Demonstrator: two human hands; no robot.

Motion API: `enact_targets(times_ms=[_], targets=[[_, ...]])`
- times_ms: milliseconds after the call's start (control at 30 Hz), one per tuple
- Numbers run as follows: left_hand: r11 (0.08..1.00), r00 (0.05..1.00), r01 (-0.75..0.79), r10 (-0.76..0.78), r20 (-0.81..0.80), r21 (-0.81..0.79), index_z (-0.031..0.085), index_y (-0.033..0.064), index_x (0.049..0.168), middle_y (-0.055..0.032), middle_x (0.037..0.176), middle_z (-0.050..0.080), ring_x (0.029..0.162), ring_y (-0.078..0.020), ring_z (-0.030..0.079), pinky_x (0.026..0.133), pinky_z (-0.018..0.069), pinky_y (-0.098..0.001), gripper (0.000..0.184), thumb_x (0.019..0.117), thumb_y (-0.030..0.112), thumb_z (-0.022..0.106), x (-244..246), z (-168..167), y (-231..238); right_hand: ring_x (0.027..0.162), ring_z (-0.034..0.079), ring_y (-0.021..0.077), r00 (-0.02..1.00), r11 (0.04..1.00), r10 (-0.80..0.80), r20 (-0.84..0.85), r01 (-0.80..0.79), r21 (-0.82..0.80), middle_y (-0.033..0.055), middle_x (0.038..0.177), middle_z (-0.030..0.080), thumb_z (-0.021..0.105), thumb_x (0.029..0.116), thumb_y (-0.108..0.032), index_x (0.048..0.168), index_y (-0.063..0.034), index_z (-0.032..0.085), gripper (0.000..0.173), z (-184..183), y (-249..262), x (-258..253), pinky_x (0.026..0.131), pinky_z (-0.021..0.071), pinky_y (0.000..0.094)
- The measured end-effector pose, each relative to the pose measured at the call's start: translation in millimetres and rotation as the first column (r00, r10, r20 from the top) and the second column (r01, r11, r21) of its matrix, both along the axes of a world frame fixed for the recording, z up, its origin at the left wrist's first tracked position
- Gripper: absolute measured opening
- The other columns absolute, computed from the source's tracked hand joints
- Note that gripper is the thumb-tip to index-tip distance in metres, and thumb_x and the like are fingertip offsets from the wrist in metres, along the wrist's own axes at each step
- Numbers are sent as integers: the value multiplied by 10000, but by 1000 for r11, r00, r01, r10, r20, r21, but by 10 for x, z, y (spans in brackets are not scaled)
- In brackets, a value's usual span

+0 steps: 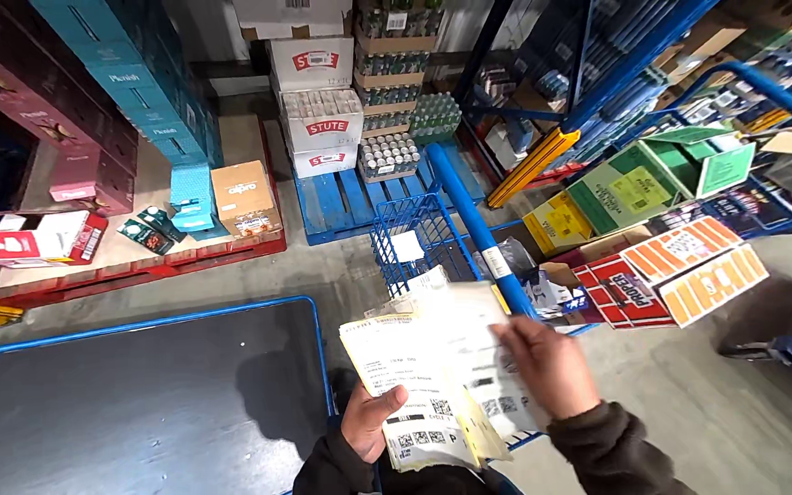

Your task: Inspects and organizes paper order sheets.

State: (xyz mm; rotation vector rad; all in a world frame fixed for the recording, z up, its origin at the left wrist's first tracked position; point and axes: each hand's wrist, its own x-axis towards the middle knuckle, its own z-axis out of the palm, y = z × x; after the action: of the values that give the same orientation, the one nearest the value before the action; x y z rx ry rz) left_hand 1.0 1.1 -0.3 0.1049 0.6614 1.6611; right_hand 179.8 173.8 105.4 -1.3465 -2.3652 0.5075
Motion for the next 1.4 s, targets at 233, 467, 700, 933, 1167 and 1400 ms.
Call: enact_targets(times_ms=[233,467,700,933,1167,1400], targets=[[998,1000,0,-1,-19,-64,562,-8,1240,-142,1042,763,945,-254,759,887,621,-457,526,806,92,843,26,17,-6,584,596,13,990,981,7,-138,-33,-191,-63,688,668,632,965,-341,914,-129,751,248,-176,-192,-230,548,509,237],[999,999,26,-27,21,35,605,34,1235,-133,1063,765,964,-249,758,902,616,-456,505,805,124,855,-21,-21,-44,585,592,6,978,908,17,-207,-102,-405,-84,671,644,632,976,-326,909,-147,722,211,-113,-51,-178,544,502,216],[996,1000,13,-12,7,-91,523,-19,1266,-159,1047,755,946,-265,756,886,621,-462,541,818,60,815,28,39,9,758,685,99,976,785,157,-149,-215,-581,2,861,718,484,1049,-278,1085,-107,730,302,-238,-225,-215,717,585,359],[988,999,-49,50,4,-147,492,-30,1290,-170,1049,749,947,-270,755,877,624,-465,583,816,67,818,26,44,29,666,599,54,967,972,181,-180,-204,-119,13,888,675,750,874,-478,896,-132,727,347,-219,-540,-304,558,527,222],[983,997,-74,73,-14,-171,509,-18,1272,-147,1023,755,923,-247,758,852,632,-442,697,721,137,907,34,19,19,777,656,31,974,975,160,-161,-181,-131,-22,884,712,593,974,-292,842,-132,759,265,-187,-497,-321,684,559,210],[990,998,-56,61,31,-132,494,-14,1287,-170,1049,751,935,-281,758,871,626,-473,633,783,90,862,7,38,0,618,615,19,975,995,-98,-202,93,-35,-46,723,664,554,1008,-272,958,-86,719,254,81,-120,-3,564,536,251]])
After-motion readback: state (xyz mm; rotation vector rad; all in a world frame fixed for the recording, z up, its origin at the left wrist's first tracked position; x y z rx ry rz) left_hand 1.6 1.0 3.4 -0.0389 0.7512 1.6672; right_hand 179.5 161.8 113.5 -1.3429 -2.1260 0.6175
